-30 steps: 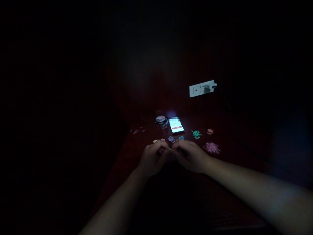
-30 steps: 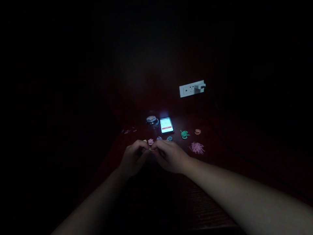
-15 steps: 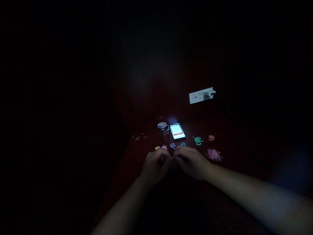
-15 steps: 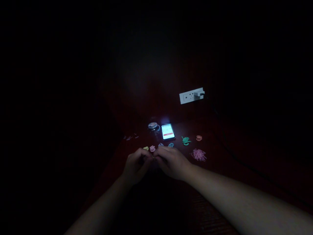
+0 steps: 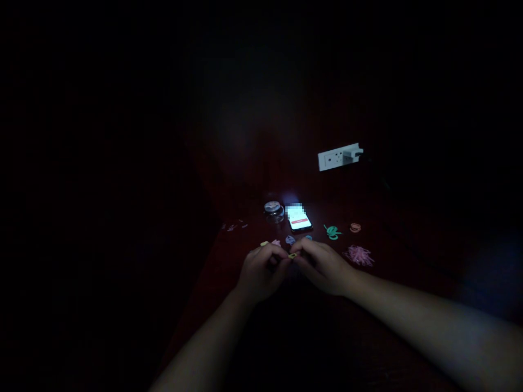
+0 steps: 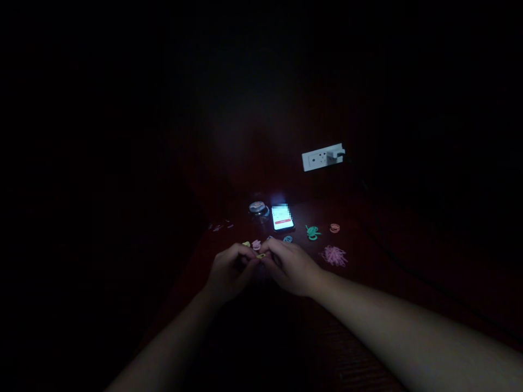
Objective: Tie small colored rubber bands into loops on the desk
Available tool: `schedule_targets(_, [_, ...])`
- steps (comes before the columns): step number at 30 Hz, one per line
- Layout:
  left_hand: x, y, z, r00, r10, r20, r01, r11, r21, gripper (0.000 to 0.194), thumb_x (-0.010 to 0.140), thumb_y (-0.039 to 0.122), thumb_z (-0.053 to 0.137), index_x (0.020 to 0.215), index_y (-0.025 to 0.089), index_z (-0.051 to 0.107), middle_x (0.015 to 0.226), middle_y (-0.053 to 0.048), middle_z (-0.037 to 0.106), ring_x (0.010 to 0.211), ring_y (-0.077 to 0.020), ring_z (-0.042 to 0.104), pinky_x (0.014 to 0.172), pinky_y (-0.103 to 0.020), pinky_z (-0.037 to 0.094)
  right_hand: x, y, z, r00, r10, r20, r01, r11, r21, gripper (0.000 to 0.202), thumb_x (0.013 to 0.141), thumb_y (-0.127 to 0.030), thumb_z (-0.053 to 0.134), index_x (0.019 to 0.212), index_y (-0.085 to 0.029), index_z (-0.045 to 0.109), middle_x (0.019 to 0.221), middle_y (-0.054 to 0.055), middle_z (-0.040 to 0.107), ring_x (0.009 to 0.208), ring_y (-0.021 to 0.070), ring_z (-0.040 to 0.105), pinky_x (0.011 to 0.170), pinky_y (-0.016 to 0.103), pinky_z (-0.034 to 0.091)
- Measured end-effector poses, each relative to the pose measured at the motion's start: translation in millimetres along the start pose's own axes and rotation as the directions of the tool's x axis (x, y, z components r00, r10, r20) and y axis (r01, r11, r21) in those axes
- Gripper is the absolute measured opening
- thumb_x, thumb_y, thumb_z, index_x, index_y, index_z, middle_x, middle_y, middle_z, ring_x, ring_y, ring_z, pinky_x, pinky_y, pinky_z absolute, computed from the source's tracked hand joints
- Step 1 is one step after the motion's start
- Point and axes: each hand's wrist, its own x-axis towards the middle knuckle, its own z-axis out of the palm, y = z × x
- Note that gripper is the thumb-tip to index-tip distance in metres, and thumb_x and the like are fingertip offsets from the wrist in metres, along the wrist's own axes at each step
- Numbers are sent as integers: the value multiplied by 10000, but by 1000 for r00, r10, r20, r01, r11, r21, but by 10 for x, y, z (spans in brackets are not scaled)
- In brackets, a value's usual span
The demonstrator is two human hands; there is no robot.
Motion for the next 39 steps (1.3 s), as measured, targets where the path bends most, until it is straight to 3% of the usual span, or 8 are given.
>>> schedule_targets(5, [-7,-3,2,1000,-10,-8,10,1000,9,51,841,202,643,853,197,594,734,8,647,614,-103,574,596,-219,455,-3,15,10,1000,12,-12,-12,1000,-8,59,939,-188,480,905,-196,528,768,7,604,664,126,542,595,241,405])
schedule_targets(13, [32,26,-14,999,36,4,-36,999,9,134,848,192,632,981,190,620,880,-27,700,711,-120,619,660,-239,489,-4,48,16,999,25,-28,-25,1000,14,73,942,-214,491,929,-187,557,796,21,633,676,136,565,610,251,418])
schedule_targets(18, [21,0,-9,1000,0,4,-1,999,32,70,876,248,622,908,188,638,821,-20,688,668,-115,596,646,-242,475,-4,66,4,999,38,-26,-39,999,-11,101,945,-245,492,925,-182,568,783,23,621,683,145,555,625,263,422])
schedule_targets(28, [10,-22,-1,999,-49,-10,49,999,11,113,853,292,674,829,186,641,776,-12,681,649,-111,576,626,-233,457,-1,51,17,999,-26,-29,25,999,-48,66,876,-152,533,929,-189,548,768,0,564,655,121,501,600,242,383])
schedule_targets(39, [23,-4,-36,994,87,60,-82,994,-71,123,814,242,679,912,201,618,859,-34,698,781,-155,632,721,-289,506,31,44,31,998,26,-49,-29,997,-69,77,907,-223,531,835,-197,533,709,-15,549,615,115,477,577,239,357])
